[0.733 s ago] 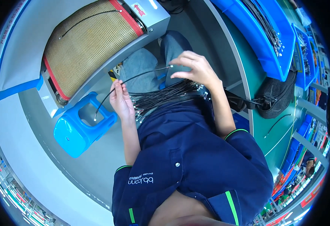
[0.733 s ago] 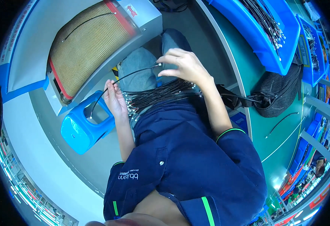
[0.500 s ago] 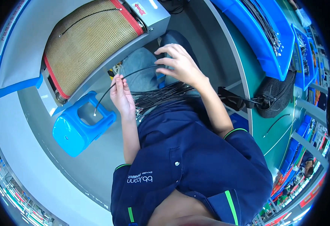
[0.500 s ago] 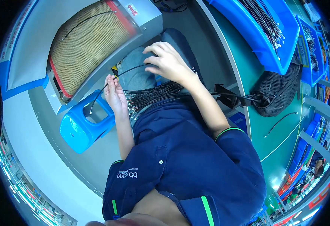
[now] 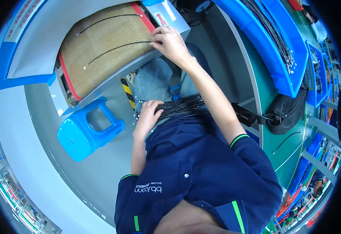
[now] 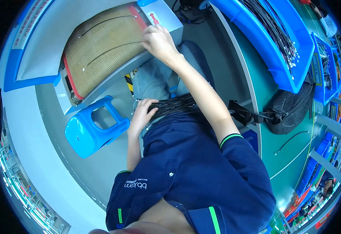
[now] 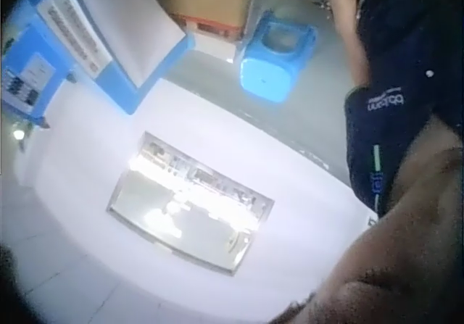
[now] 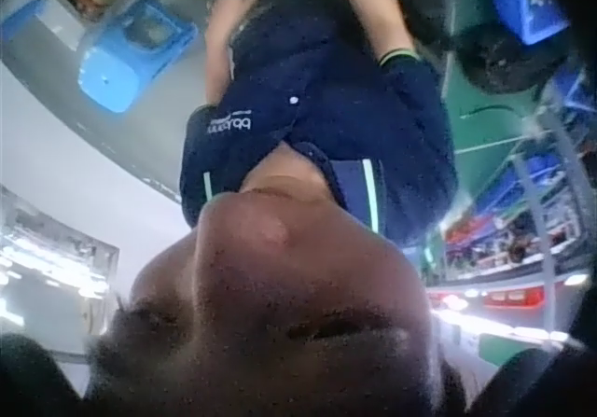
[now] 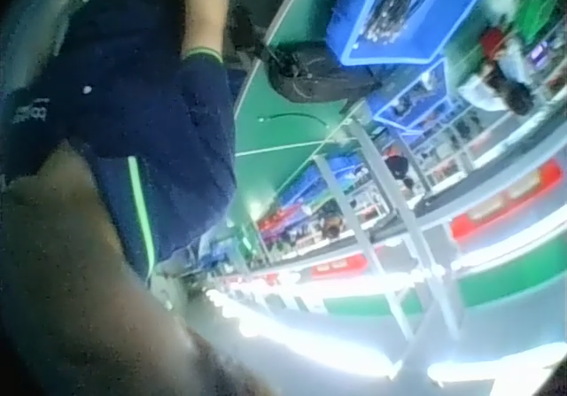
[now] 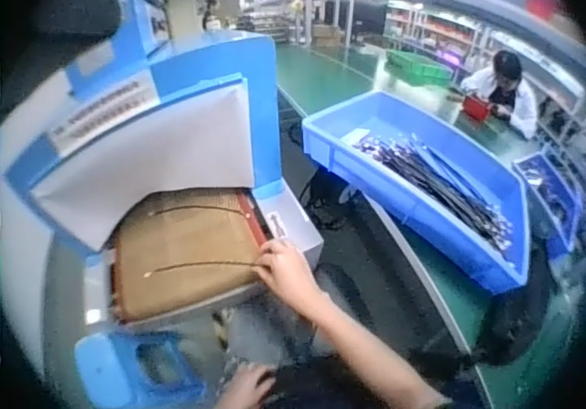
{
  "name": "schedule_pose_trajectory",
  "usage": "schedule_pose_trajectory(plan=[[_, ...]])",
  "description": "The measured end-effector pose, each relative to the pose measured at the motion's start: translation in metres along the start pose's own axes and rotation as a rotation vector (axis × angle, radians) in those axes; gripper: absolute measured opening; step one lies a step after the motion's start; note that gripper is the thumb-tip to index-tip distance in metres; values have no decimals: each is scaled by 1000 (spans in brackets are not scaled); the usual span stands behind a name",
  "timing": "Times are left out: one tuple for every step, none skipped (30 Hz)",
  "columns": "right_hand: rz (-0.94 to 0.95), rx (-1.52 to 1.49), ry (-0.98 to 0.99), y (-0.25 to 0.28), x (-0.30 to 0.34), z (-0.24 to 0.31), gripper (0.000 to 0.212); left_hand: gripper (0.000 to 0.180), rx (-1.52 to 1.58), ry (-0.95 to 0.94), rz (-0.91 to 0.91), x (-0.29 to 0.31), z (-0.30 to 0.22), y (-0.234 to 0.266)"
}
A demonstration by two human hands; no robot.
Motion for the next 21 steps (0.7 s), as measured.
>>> schedule_pose_trajectory(plan=[[-4, -6, 9, -8, -8, 3, 13, 25, -42, -11, 27, 3, 1, 0], [16, 20, -21, -18, -15, 3, 13, 21, -47, -43, -6, 5, -2, 4], [36, 46, -52, -26, -21, 1, 13, 21, -51, -46, -14, 6, -2, 7], [42, 52, -71, -32, -24, 2, 14, 18, -72, -54, -19, 10, -2, 9], [42, 50, -67, -36, -26, 3, 14, 15, -93, -63, -22, 12, -2, 11], [74, 61, -108, -42, -25, 0, 15, 10, -108, -78, -10, 14, -3, 11], [106, 71, -148, -47, -26, -2, 15, 10, -109, -78, -14, 14, -4, 14], [105, 70, -146, -48, -27, 0, 15, 10, -115, -82, -14, 15, -6, 16], [107, 87, -133, -49, -27, 0, 16, 10, -122, -88, -13, 16, -7, 18], [110, 103, -118, -48, -29, 2, 16, 11, -123, -111, -9, 15, -8, 18], [108, 104, -117, -46, -29, 1, 16, 11, -122, -113, -10, 13, -9, 19], [68, 89, -103, -37, -29, 0, 18, 11, -129, -110, 7, 10, -9, 19], [33, 67, -84, -30, -28, 3, 19, 11, -137, -101, 17, 8, -8, 18], [37, 64, -80, -23, -24, 6, 19, 11, -136, -97, 13, 5, -8, 18], [61, -11, -107, -15, -15, 10, 20, 11, -177, -93, 26, 2, -6, 17], [87, -83, -139, -4, -3, 13, 20, 11, -215, -90, 45, 1, -5, 13], [122, -146, -125, 4, 14, 14, 19, 11, -211, -91, 50, -1, -6, 11], [157, -209, -111, 10, 35, 14, 18, 12, -209, -107, 61, -2, -7, 9], [287, -233, -169, 10, 60, 10, 17, 13, -207, -122, 72, -4, -8, 7], [383, -309, -151, 15, 81, 14, 19, 14, -158, -114, 70, -5, -7, 6], [513, -318, -206, 17, 106, 14, 23, 14, -156, -113, 74, -6, -7, 6]])
Point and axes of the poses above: each hand's wrist, its own x-axis away from the middle knuckle, its own y-axis out of the back of the hand, z = x × y, the point moved 9 cm from there along -x, towards the middle knuckle, and after that the axes turned 14 degrees about -z, right-handed, at the moved point
